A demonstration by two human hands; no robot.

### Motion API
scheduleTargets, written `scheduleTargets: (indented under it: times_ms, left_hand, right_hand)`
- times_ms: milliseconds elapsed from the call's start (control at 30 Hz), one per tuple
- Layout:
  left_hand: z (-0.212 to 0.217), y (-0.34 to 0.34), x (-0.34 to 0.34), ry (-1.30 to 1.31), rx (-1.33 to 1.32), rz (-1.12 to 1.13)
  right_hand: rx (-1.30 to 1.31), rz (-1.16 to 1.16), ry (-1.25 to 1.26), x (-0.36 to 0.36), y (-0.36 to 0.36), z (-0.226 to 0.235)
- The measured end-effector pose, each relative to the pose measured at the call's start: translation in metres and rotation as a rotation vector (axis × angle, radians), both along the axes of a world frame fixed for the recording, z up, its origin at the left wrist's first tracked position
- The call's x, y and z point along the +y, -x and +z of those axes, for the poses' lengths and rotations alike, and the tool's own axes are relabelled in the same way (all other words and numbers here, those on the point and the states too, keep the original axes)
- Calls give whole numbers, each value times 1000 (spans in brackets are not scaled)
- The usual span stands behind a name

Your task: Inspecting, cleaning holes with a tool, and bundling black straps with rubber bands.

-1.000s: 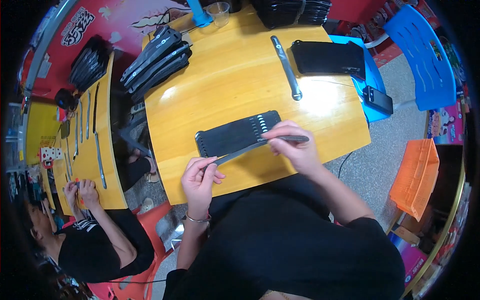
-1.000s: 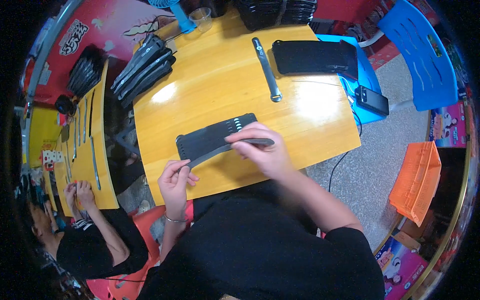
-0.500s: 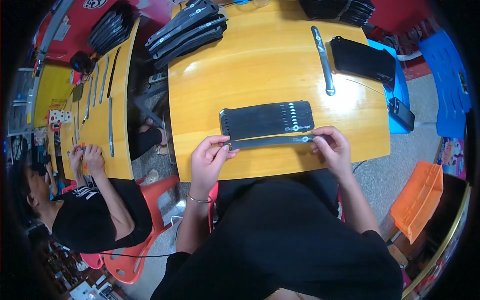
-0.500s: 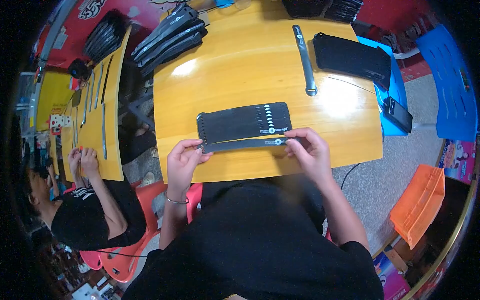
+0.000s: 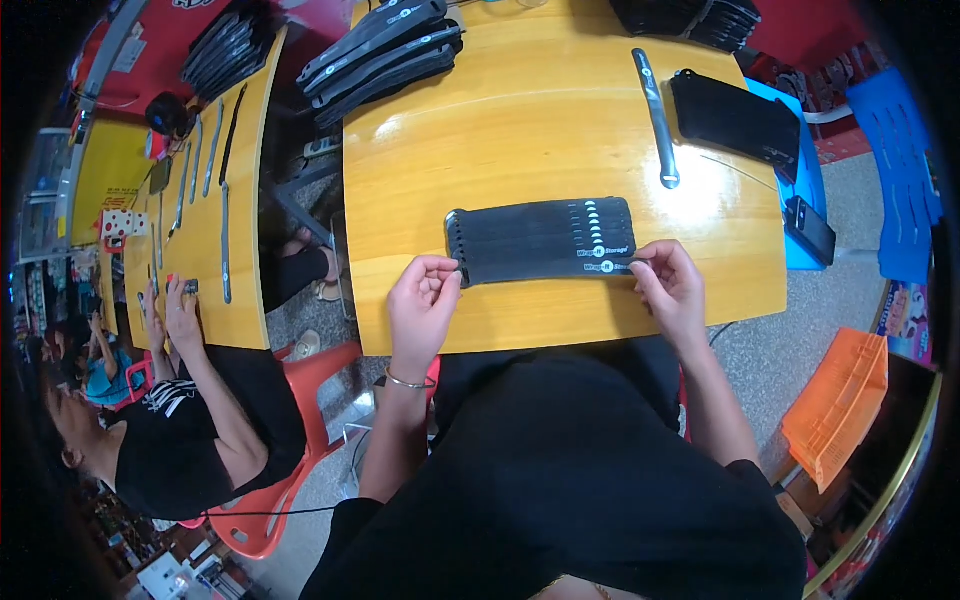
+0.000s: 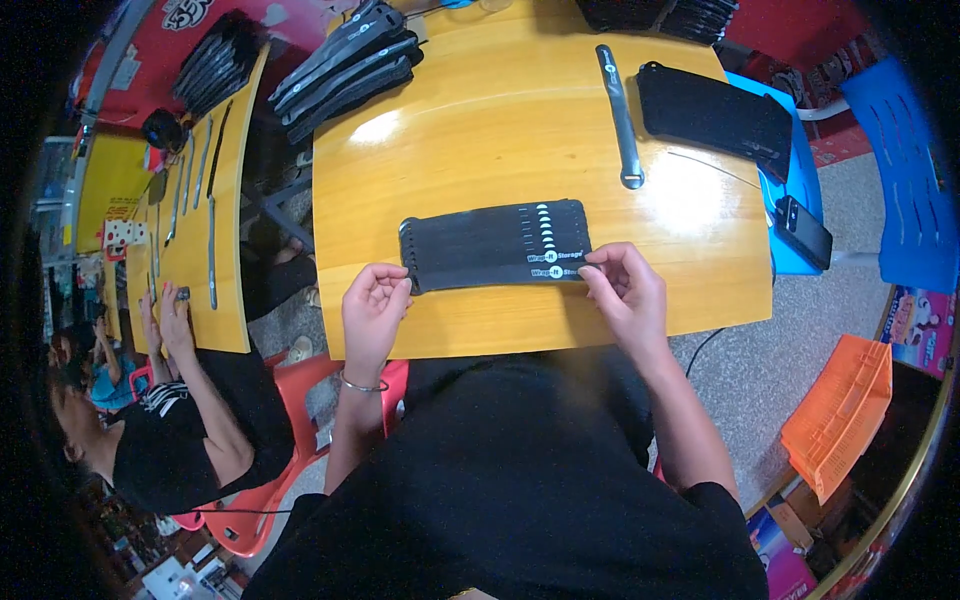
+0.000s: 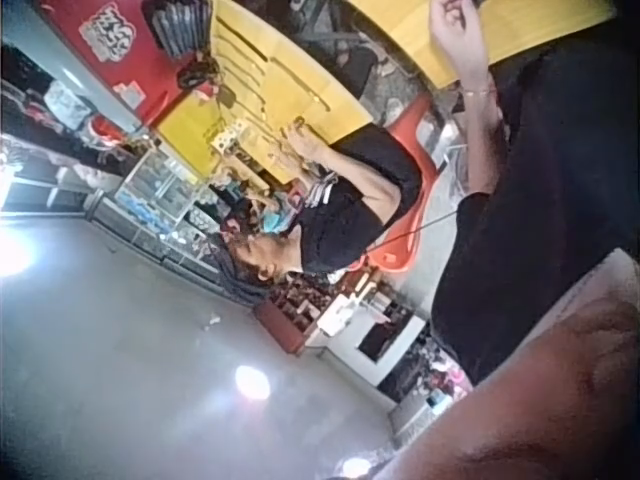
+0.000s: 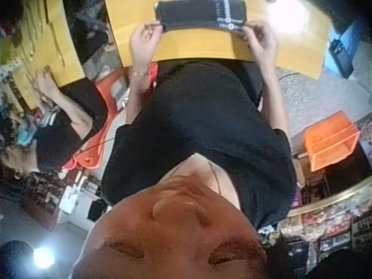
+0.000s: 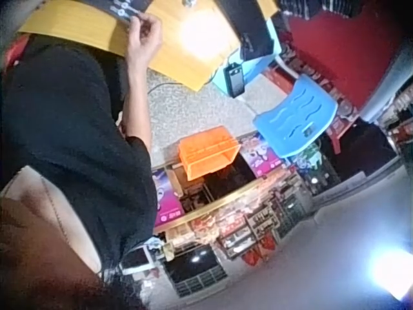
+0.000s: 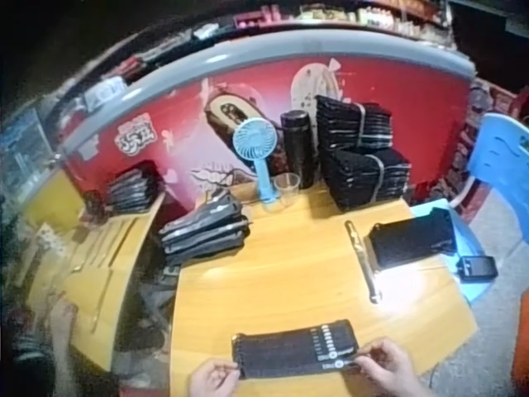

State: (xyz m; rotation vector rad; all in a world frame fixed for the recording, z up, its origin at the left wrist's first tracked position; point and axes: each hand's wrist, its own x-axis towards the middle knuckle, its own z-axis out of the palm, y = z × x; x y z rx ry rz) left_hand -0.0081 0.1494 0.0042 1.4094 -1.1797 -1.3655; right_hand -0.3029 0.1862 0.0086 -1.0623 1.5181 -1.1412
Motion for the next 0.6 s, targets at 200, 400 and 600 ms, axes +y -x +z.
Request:
scheduleTargets:
  times_ms: [200, 400, 600]
  left_hand:
    - [-3, 1, -1, -5, -26, 27]
    - [-5, 1, -2, -21, -46, 41]
    - [-7, 0, -2, -10, -53, 42]
  right_hand:
    - [29, 6, 17, -2, -2, -4]
    - [64, -10, -3, -2, -4, -3]
    - [76, -22, -7, -4, -5, -3]
